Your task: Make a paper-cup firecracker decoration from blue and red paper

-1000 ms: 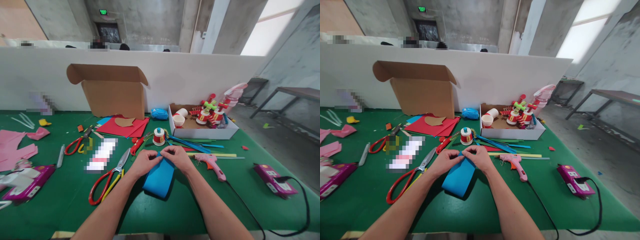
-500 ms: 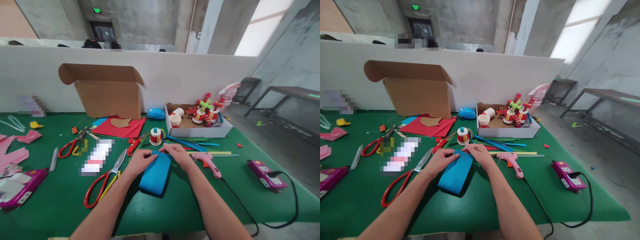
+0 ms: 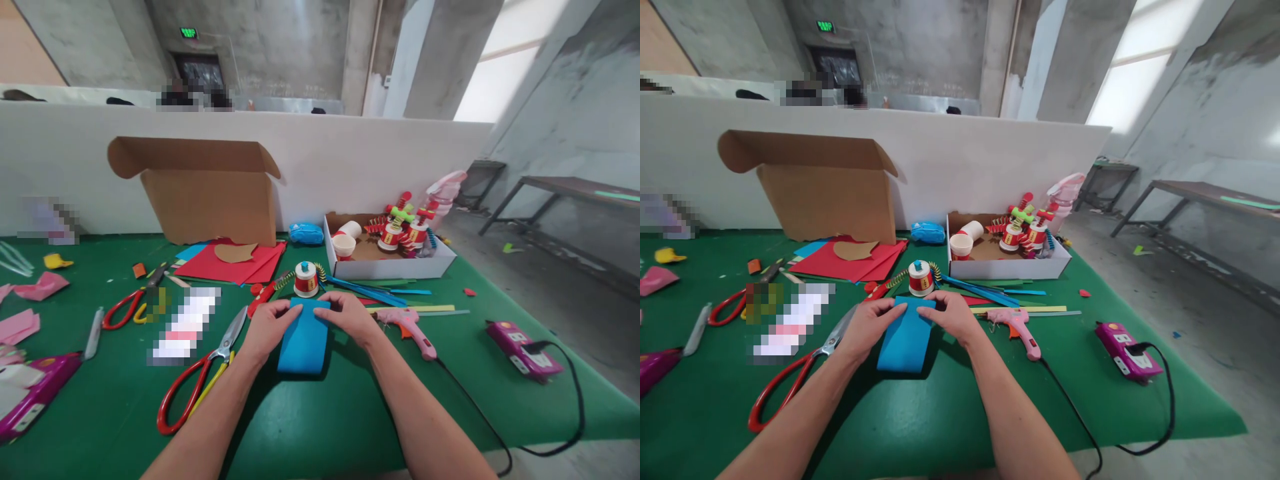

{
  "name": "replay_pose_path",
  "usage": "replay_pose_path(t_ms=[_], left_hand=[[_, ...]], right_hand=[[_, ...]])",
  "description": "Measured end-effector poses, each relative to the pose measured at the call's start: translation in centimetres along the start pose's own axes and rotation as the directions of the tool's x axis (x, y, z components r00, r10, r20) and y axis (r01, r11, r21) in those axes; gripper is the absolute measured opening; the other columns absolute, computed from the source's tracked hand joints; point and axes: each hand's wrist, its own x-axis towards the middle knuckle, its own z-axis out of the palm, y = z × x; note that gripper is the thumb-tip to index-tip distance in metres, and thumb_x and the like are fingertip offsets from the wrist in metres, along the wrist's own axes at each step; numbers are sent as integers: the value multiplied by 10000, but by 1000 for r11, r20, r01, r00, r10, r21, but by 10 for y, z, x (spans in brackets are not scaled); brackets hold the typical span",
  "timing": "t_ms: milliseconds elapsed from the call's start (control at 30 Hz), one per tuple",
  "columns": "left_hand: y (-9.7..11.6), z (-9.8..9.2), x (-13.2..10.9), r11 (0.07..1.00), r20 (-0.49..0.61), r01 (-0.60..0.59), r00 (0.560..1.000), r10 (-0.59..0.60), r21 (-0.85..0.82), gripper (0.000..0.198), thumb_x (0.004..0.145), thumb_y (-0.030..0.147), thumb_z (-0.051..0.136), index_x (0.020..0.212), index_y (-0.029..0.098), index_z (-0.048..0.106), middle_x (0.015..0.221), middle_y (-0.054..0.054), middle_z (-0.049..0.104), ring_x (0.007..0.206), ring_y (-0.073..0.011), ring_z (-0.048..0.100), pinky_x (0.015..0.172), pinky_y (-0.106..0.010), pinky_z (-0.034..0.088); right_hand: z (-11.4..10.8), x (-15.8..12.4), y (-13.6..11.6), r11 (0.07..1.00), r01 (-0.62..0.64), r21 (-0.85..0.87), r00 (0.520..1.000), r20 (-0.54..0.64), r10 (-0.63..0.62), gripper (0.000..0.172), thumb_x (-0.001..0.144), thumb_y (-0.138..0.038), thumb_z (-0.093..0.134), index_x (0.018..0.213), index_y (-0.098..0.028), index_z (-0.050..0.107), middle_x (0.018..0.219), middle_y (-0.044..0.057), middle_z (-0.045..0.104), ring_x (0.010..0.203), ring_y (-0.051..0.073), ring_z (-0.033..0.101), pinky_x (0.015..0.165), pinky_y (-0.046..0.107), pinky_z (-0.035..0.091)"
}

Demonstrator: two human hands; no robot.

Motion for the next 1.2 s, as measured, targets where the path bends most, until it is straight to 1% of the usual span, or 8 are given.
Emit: replay_pose_path(t_ms=[67,133,233,400,633,900,1033,1200], left_hand=[[2,0,-1,1000,-36,16,999,-17,-25,422,664,560,652,608,149,573,520,44,467,495,-81,369,452,-202,301],[5,0,-2,999,-55,20,998,-22,-38,441,642,579,665,605,148,581,516,44,470,489,-78,363,447,-200,297],[7,1,-3,999,-59,17,998,-19,-42,461,614,595,678,586,146,578,508,42,470,483,-75,353,437,-199,285],[7,1,-3,999,-59,24,998,-26,-33,467,609,604,669,593,146,581,507,41,468,482,-76,350,435,-196,280],[8,1,-3,998,-61,22,998,-25,-52,462,594,600,679,576,148,587,500,41,467,478,-78,350,437,-196,282],[4,1,-2,998,-61,13,998,-16,-59,467,609,595,680,572,143,568,506,42,451,493,-74,335,442,-192,274],[2,0,-1,998,-42,23,999,-25,-62,474,625,606,661,599,140,575,523,40,449,504,-77,336,453,-195,284],[0,-1,0,1000,-45,2,999,-2,1,452,661,588,630,593,148,553,524,42,428,505,-80,327,453,-202,272]], right_hand=[[1,1,1,997,-1,72,1000,-4,1,304,639,-417,729,761,-152,646,687,-17,596,630,115,501,606,247,387],[1,1,2,995,10,99,1000,-13,-9,309,638,-437,728,711,-150,637,661,-21,582,615,111,487,602,247,375],[2,1,3,995,16,99,999,-34,-13,322,637,-455,726,661,-150,626,623,-29,560,594,103,462,590,244,355],[1,2,5,997,12,78,999,-53,-7,342,619,-475,731,641,-151,623,605,-27,546,586,101,439,574,242,337],[1,3,5,997,19,77,998,-54,-15,318,631,-448,723,621,-153,605,594,-34,528,577,94,416,564,241,316],[2,2,4,998,20,66,998,-56,-16,307,641,-437,713,616,-155,591,587,-35,515,572,93,407,563,241,308],[1,3,5,998,25,64,998,-55,-22,307,642,-440,712,631,-154,599,598,-35,521,577,92,408,565,240,306],[2,2,4,996,6,91,999,-46,-2,306,631,-438,712,628,-155,597,601,-36,524,577,92,417,568,239,319]])
